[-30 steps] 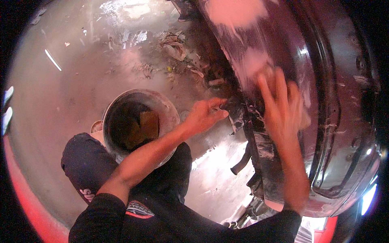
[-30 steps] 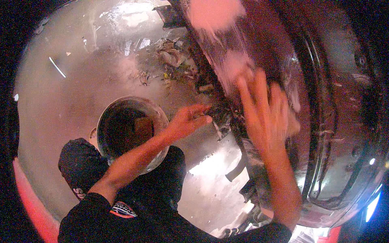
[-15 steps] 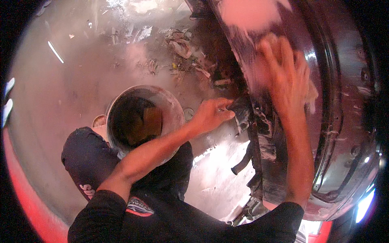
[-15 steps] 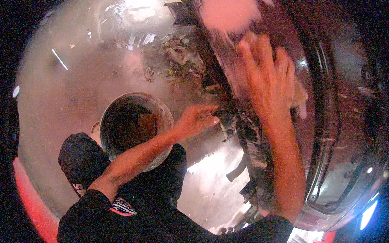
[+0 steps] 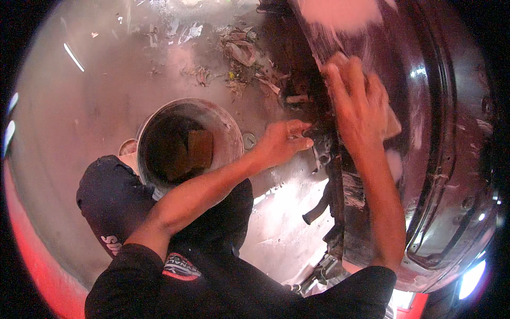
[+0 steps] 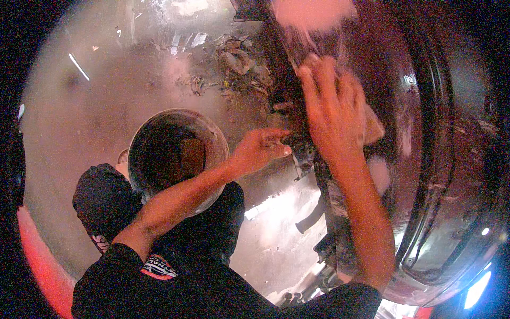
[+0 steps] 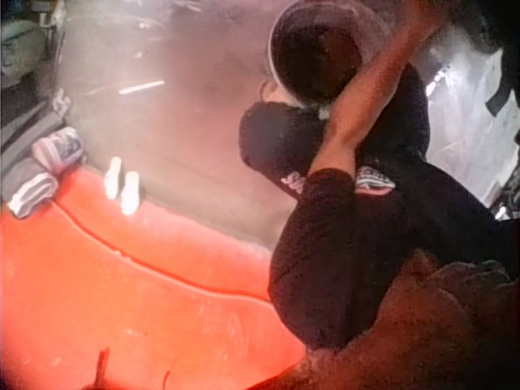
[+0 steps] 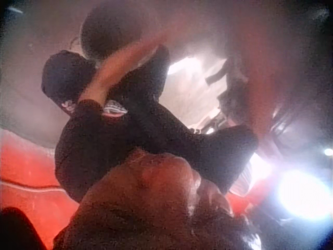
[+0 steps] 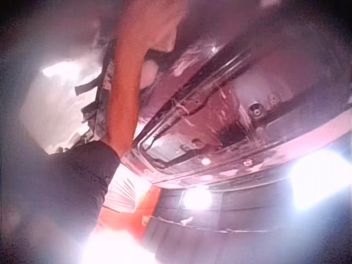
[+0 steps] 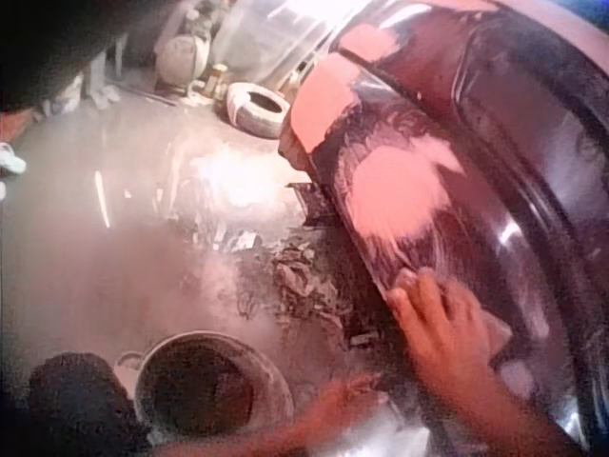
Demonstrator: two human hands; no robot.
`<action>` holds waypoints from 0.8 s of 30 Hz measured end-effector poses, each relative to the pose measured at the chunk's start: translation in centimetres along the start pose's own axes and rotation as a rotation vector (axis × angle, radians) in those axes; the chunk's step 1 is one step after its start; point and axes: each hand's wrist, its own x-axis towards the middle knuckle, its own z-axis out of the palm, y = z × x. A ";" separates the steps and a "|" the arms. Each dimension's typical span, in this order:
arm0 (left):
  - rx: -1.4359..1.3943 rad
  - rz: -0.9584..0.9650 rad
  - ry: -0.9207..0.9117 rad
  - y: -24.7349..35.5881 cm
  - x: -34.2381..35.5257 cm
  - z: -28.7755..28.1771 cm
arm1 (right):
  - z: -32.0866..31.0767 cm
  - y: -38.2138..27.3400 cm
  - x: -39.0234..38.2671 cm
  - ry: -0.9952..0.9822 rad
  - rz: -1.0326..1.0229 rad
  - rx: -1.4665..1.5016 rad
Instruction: The person sands a detached maroon car fender with a sanding block, repeatedly dipping the block into a bucket of water. The person works on the curved surface, smoothing the paint or primer.
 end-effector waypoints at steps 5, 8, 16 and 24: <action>0.017 0.007 0.005 0.6 -0.3 0.2 | 1.3 -1.6 -9.2 0.039 -0.061 0.004; 0.083 0.025 0.011 0.3 -0.2 0.3 | 2.1 -1.5 -4.7 0.014 -0.042 0.059; 0.070 0.021 0.037 0.0 -0.1 0.0 | 1.8 -2.3 -6.8 0.022 -0.047 -0.013; 0.105 0.037 0.014 0.9 0.0 0.4 | 1.6 -1.9 2.2 0.009 -0.005 -0.035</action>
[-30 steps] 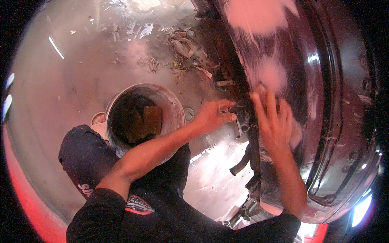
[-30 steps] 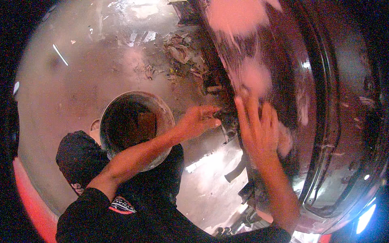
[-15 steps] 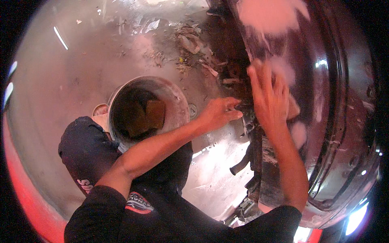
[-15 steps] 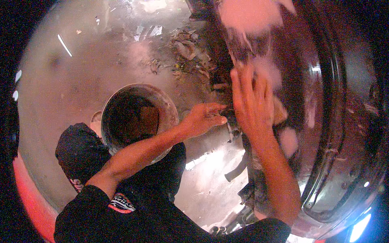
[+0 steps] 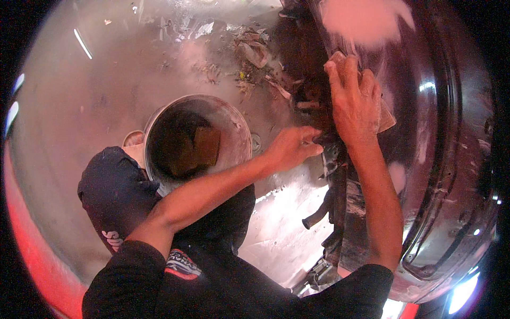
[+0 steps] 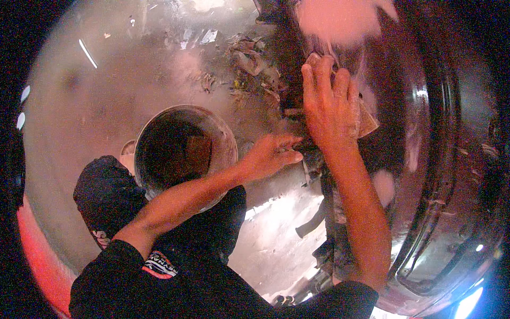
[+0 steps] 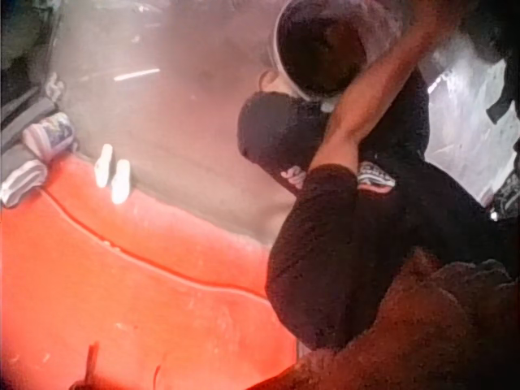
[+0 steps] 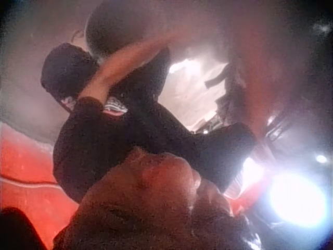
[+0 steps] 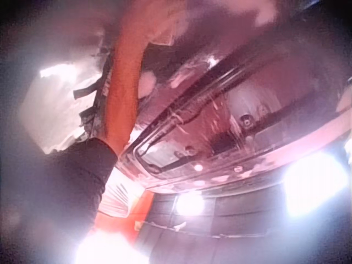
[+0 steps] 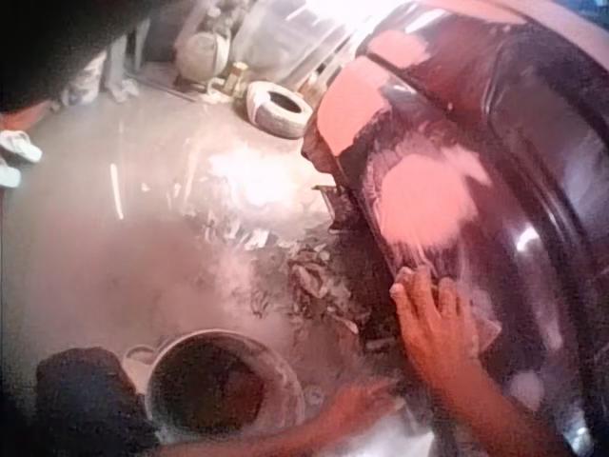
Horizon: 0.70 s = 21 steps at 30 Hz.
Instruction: The person sands a detached maroon car fender with a sanding block, repeatedly dipping the block into a bucket of water. The person works on the curved surface, smoothing the paint or primer.
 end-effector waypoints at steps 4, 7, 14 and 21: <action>-0.040 0.000 0.039 -0.7 -0.2 -0.6 | 0.6 -0.7 -7.0 0.032 -0.069 0.010; -0.002 -0.020 0.019 0.0 -0.6 -0.1 | 0.5 0.2 -8.2 0.039 -0.126 0.020; -0.126 0.018 -0.010 -0.6 0.3 -0.8 | -0.8 0.1 3.4 0.187 0.177 0.087; -1.249 -0.053 0.185 2.5 2.8 -7.6 | -0.3 -8.9 3.6 0.227 0.439 0.555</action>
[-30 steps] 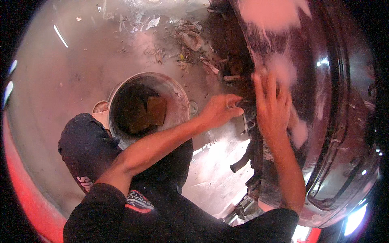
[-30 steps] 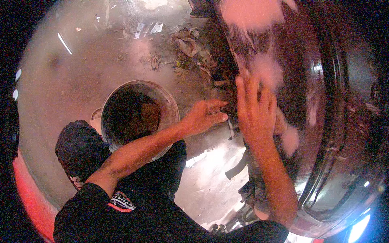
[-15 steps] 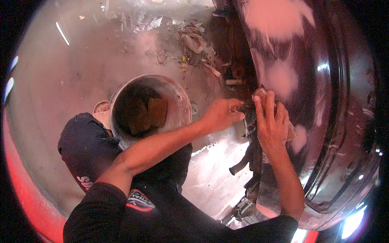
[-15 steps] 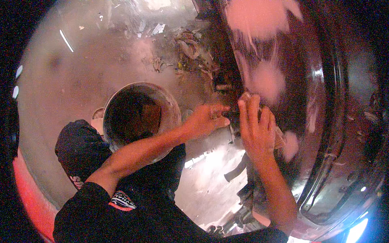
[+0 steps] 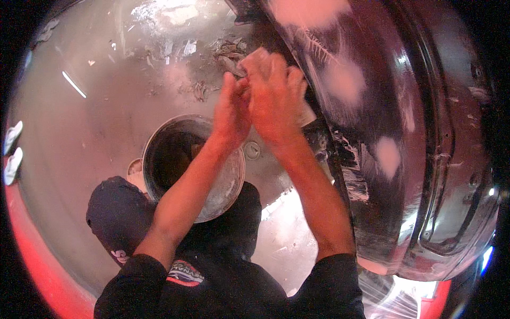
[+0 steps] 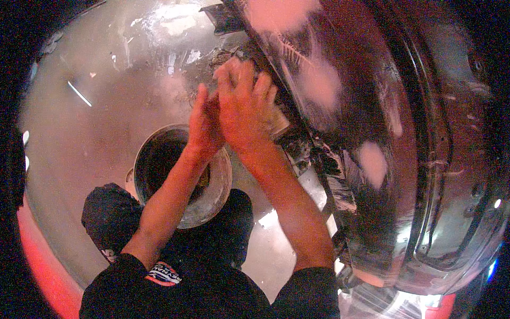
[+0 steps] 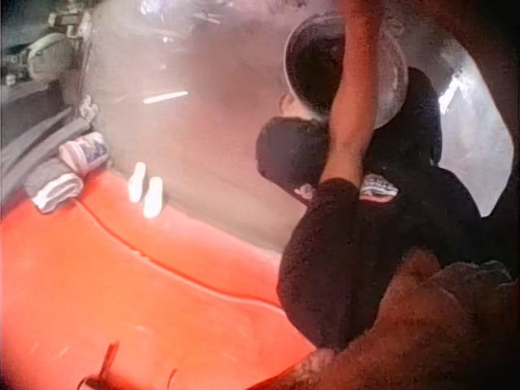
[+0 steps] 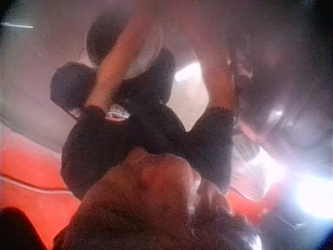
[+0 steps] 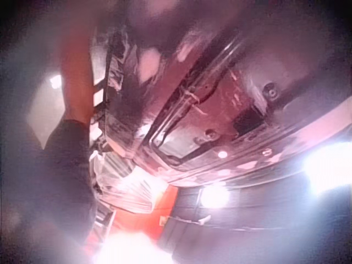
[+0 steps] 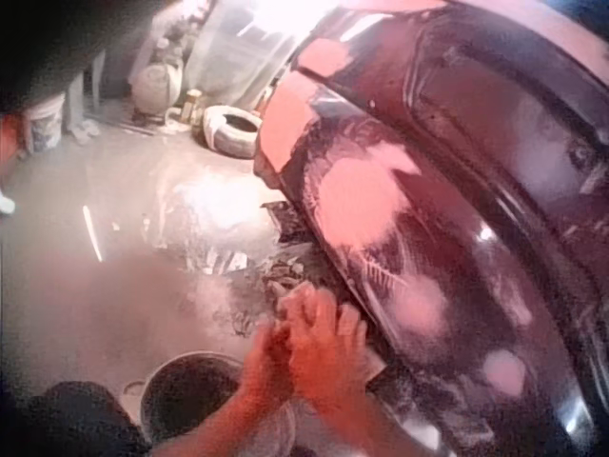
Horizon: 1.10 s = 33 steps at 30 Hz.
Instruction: The person sands a detached maroon car fender with a sanding block, repeatedly dipping the block into a bucket of water. The person works on the curved surface, smoothing the paint or primer.
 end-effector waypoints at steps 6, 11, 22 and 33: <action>0.181 0.065 0.140 1.8 0.9 -4.1 | 3.2 -2.7 -2.8 -0.021 0.100 0.446; 0.377 0.209 0.255 1.9 0.4 -5.1 | 5.1 -3.9 -7.3 0.022 0.349 0.889; 0.688 0.158 0.267 4.8 -0.1 -5.3 | 4.9 -4.9 -7.6 -0.161 0.714 1.245; 1.150 0.192 0.216 8.5 -0.1 -4.2 | 6.7 -5.2 -8.1 -0.078 0.953 1.894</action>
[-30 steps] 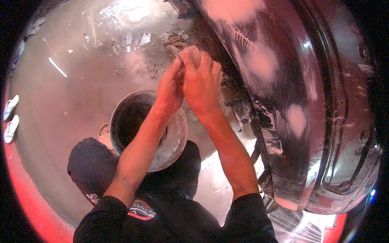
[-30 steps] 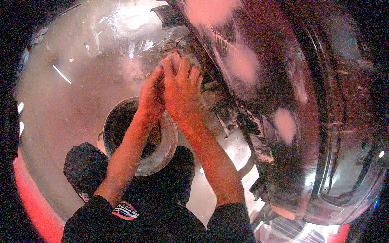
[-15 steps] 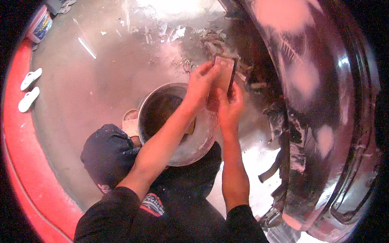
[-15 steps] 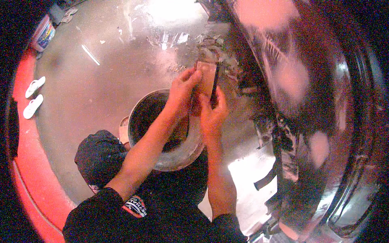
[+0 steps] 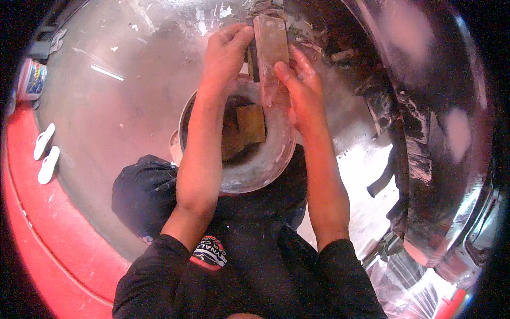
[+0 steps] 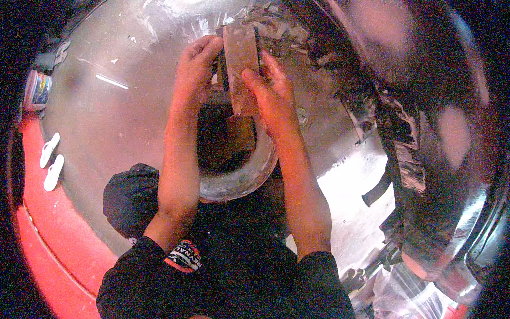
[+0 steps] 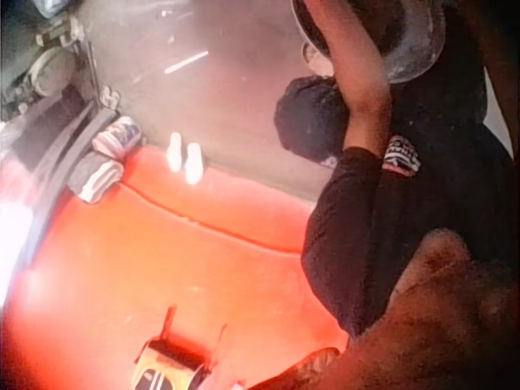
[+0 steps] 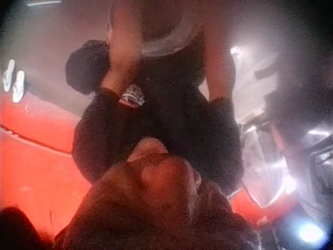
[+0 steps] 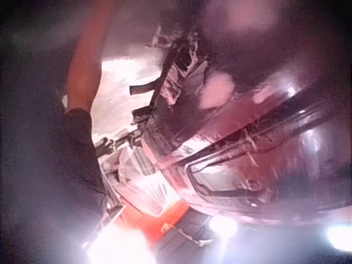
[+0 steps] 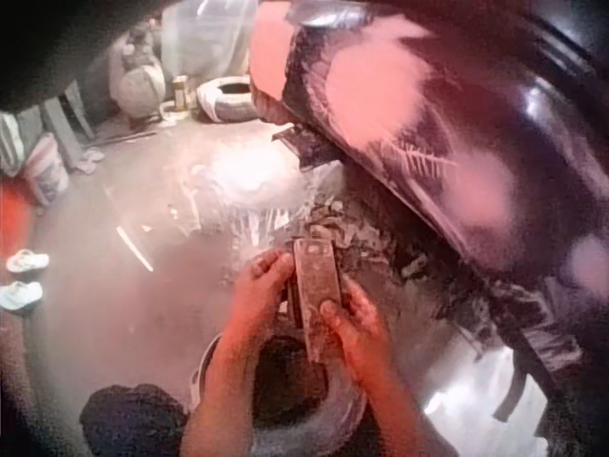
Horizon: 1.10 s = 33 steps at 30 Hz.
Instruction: The person sands a detached maroon car fender with a sanding block, repeatedly dipping the block into a bucket of water. The person works on the curved surface, smoothing the paint or primer.
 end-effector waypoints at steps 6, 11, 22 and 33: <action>-0.026 -0.014 0.115 0.6 -1.5 0.4 | 1.5 2.7 0.4 0.042 -0.075 -0.064; 0.165 0.149 0.160 0.4 -2.0 0.6 | 3.9 3.2 0.3 0.109 -0.628 -0.910; 0.110 0.188 0.394 1.5 0.8 -7.7 | 0.5 10.5 -3.4 -0.255 -0.162 -1.075; -0.050 0.105 0.386 1.2 1.0 -9.4 | -0.1 19.9 -3.8 -0.624 0.020 -1.467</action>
